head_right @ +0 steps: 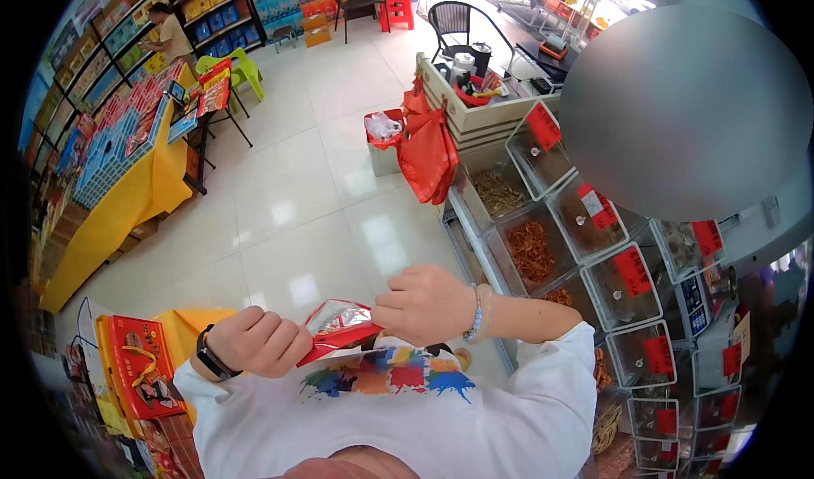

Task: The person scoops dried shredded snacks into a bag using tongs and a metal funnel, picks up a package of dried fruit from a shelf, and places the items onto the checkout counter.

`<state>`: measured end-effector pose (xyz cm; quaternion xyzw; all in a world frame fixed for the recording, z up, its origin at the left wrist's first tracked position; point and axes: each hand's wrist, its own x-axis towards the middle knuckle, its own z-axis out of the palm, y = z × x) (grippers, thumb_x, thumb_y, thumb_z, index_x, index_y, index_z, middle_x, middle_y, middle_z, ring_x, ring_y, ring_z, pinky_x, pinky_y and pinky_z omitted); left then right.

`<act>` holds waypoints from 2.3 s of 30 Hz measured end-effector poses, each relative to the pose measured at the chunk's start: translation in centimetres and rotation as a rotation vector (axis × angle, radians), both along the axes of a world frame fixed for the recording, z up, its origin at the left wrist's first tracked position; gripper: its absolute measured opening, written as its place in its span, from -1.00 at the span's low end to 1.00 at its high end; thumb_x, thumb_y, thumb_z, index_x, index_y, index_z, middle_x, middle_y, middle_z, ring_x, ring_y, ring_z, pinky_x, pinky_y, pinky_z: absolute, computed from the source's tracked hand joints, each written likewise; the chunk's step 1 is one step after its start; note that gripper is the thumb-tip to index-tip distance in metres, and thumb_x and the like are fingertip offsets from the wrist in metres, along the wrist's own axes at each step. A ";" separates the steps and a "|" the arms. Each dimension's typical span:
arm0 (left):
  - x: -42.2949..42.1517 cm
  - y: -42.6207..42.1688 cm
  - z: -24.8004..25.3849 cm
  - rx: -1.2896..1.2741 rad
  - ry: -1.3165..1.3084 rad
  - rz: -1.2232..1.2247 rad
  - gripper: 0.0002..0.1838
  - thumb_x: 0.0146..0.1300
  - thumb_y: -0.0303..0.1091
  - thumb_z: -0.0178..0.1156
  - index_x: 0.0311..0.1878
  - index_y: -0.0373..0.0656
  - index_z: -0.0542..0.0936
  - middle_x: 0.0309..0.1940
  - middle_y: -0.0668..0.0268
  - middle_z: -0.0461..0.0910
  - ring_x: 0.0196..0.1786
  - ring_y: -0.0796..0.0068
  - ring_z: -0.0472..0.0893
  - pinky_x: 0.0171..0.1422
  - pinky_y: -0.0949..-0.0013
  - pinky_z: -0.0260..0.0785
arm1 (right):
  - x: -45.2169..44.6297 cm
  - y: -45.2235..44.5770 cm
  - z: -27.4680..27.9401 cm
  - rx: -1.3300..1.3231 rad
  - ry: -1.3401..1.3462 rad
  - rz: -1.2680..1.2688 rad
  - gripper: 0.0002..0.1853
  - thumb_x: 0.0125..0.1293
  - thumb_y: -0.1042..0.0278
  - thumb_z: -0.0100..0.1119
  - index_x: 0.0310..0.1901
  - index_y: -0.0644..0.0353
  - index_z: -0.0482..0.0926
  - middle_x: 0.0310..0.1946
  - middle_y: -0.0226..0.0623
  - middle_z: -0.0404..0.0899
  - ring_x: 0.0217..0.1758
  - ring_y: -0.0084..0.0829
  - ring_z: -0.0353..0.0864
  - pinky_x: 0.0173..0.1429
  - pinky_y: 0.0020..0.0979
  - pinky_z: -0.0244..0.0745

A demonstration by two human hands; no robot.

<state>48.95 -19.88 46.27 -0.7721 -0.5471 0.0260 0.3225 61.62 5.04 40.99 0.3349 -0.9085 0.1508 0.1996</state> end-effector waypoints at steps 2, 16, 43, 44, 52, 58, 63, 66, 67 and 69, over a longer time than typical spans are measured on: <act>-2.3 -2.0 0.8 0.033 -0.026 0.057 -0.85 0.08 -0.41 0.19 -0.51 -0.03 0.40 -0.67 0.51 0.24 -0.63 0.67 0.28 -0.54 0.56 0.00 | -2.5 -0.8 0.5 -0.069 0.042 0.003 -0.76 -0.07 0.26 0.32 -0.52 0.03 0.39 -0.61 -0.49 0.32 -0.57 -0.48 0.35 -0.50 -0.42 0.26; 5.9 -15.3 -4.0 0.254 -0.157 1.195 -0.86 -0.09 -0.40 0.23 -0.55 0.03 0.43 -0.68 0.51 0.22 -0.61 0.64 0.32 -0.54 0.57 0.10 | -25.0 -12.7 -0.2 0.092 0.067 0.997 -0.79 -0.08 0.35 0.34 -0.49 0.01 0.43 -0.62 -0.53 0.32 -0.60 -0.52 0.35 -0.53 -0.48 0.23; 75.3 -29.6 -9.5 1.326 -0.140 2.803 -0.83 0.18 -0.16 0.25 -0.38 -0.02 0.66 -0.61 0.36 0.58 -0.54 0.32 0.60 -0.49 0.31 0.39 | 36.0 -70.2 -3.6 -0.044 -0.234 2.354 -0.91 0.03 0.40 0.28 -0.53 0.14 0.56 -0.66 -0.31 0.45 -0.60 -0.28 0.51 -0.50 -0.30 0.38; 76.9 -30.0 -8.8 1.331 -0.142 2.820 -0.83 0.18 -0.16 0.25 -0.38 -0.02 0.66 -0.61 0.36 0.58 -0.54 0.32 0.60 -0.49 0.31 0.39 | 37.5 -71.7 -3.1 -0.052 -0.332 2.313 -0.92 0.02 0.42 0.31 -0.52 0.15 0.59 -0.66 -0.29 0.48 -0.60 -0.28 0.52 -0.50 -0.32 0.38; 85.2 -40.2 -5.7 1.667 0.230 2.623 -0.91 0.12 -0.36 0.33 -0.42 -0.14 0.67 -0.64 0.28 0.58 -0.62 0.31 0.55 -0.53 0.42 0.32 | 52.1 -87.8 -8.3 -0.007 -1.406 2.379 -0.72 0.03 0.26 0.50 -0.25 0.13 0.64 -0.34 -0.27 0.64 -0.20 -0.31 0.62 0.01 -0.29 0.45; 95.1 -54.9 -2.5 1.885 0.481 2.414 -0.94 0.14 -0.47 0.24 -0.36 -0.26 0.63 -0.64 0.28 0.53 -0.60 0.48 0.52 -0.46 0.49 0.32 | 67.7 -95.7 -14.9 0.577 -2.246 2.238 0.25 -0.20 0.25 0.66 0.47 0.22 -0.04 0.47 -0.25 0.03 0.53 -0.33 0.00 0.55 -0.22 -0.10; 110.0 -68.1 -5.2 2.218 0.671 2.041 -0.87 0.34 -0.42 0.10 -0.28 -0.29 0.54 -0.48 0.48 0.48 -0.41 0.78 0.35 -0.36 0.58 0.20 | 77.7 -103.5 -17.5 0.870 -2.249 1.949 -0.15 0.06 0.21 0.47 0.34 0.30 0.23 0.26 -0.29 0.38 0.35 -0.47 0.30 0.45 -0.35 0.12; 117.8 -74.9 -7.5 2.381 0.661 1.827 -0.81 0.42 -0.34 0.11 -0.17 -0.30 0.55 -0.40 0.48 0.54 -0.34 0.77 0.43 -0.25 0.61 0.27 | 82.2 -107.0 -16.3 0.879 -2.350 1.772 -0.38 0.31 0.05 0.20 0.25 0.32 0.35 0.13 -0.31 0.52 0.20 -0.52 0.46 0.31 -0.42 0.32; 120.6 -76.6 -8.6 2.371 0.590 1.889 -0.81 0.42 -0.34 0.10 -0.16 -0.30 0.56 -0.38 0.47 0.56 -0.33 0.76 0.45 -0.24 0.60 0.29 | 83.7 -108.8 -16.7 0.960 -2.338 1.660 -0.38 0.31 0.06 0.21 0.25 0.32 0.35 0.13 -0.30 0.52 0.19 -0.52 0.47 0.30 -0.42 0.33; 125.9 -80.2 -10.7 2.340 0.513 2.031 -0.79 0.38 -0.31 0.16 -0.17 -0.30 0.57 -0.39 0.40 0.58 -0.31 0.72 0.49 -0.22 0.57 0.32 | 86.6 -112.1 -16.2 0.965 -2.299 1.478 -0.43 0.32 0.03 0.21 0.18 0.34 0.43 0.03 -0.28 0.59 0.08 -0.53 0.56 0.22 -0.44 0.43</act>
